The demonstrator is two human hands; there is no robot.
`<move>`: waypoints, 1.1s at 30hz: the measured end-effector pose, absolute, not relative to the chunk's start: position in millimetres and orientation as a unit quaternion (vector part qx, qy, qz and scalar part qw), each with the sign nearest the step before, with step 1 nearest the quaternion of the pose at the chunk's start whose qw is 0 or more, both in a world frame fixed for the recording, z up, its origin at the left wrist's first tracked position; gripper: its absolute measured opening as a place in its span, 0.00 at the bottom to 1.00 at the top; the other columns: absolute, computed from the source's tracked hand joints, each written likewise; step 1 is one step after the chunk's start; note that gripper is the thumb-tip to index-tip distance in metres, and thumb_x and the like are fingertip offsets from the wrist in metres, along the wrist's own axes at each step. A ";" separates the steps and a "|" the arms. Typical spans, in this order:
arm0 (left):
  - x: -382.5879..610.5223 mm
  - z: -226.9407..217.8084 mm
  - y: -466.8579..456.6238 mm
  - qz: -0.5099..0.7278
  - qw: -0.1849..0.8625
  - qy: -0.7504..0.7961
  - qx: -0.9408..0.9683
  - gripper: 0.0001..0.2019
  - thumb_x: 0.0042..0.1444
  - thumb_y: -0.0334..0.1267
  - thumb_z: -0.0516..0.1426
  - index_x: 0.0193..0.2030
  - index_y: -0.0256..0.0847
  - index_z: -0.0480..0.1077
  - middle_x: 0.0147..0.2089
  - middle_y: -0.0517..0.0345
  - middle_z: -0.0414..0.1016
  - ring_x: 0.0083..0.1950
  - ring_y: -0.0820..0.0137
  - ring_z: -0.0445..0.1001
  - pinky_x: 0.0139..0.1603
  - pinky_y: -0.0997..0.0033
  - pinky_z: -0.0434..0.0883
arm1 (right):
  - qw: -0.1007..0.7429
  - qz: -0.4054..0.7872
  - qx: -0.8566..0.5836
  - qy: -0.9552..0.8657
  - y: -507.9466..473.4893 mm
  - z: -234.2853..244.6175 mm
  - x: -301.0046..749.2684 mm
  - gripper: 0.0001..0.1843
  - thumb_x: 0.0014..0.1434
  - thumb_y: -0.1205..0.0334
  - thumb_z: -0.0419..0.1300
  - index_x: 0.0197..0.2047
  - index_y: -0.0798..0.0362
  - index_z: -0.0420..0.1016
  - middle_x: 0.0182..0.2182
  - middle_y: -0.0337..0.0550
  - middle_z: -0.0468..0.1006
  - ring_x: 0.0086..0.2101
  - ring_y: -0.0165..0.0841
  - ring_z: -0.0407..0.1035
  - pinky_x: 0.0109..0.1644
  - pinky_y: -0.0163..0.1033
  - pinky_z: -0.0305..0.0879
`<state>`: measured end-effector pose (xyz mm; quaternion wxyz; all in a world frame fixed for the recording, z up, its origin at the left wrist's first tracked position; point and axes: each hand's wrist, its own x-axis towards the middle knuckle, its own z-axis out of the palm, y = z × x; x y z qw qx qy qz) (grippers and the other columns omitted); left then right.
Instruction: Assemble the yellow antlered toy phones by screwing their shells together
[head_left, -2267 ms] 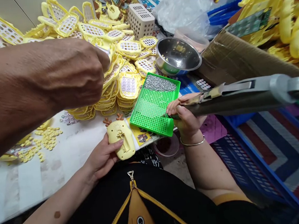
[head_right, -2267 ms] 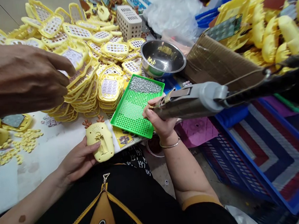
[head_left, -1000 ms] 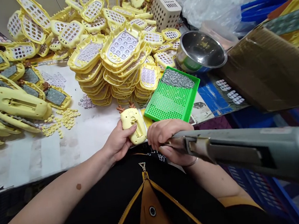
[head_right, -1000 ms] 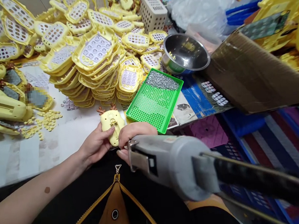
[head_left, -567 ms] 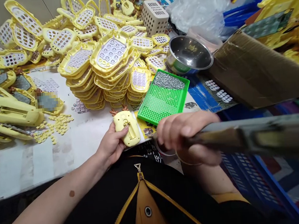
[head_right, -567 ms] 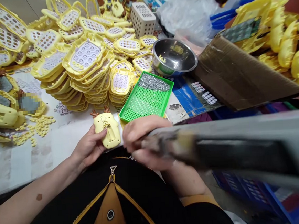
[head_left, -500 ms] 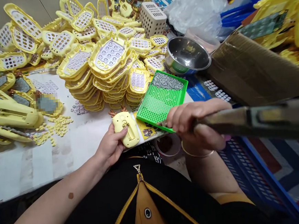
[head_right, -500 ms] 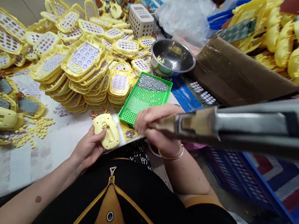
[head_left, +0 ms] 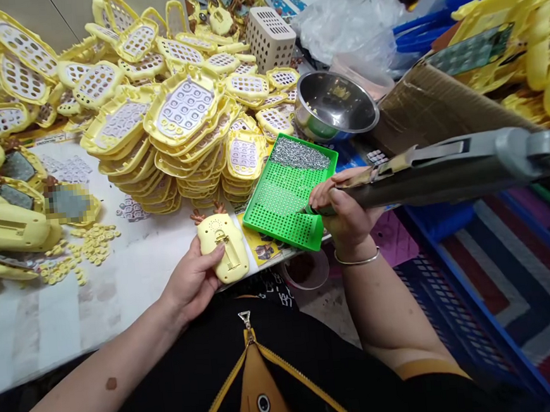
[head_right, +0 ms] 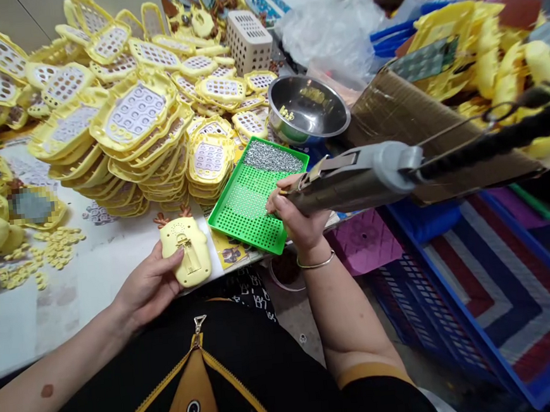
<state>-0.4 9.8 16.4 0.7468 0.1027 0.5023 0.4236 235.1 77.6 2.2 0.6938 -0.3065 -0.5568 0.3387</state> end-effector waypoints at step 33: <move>9.6 5.8 0.8 0.493 0.721 0.478 0.097 0.14 0.58 0.26 0.57 0.51 0.38 0.65 0.45 0.47 0.78 0.37 0.64 0.79 0.37 0.62 0.78 | 0.609 0.497 -0.102 -0.610 -1.1 42.8 144.6 0.12 0.59 0.64 0.61 0.48 0.47 0.74 0.24 0.34 0.71 0.24 0.31 0.70 0.29 0.40 0.69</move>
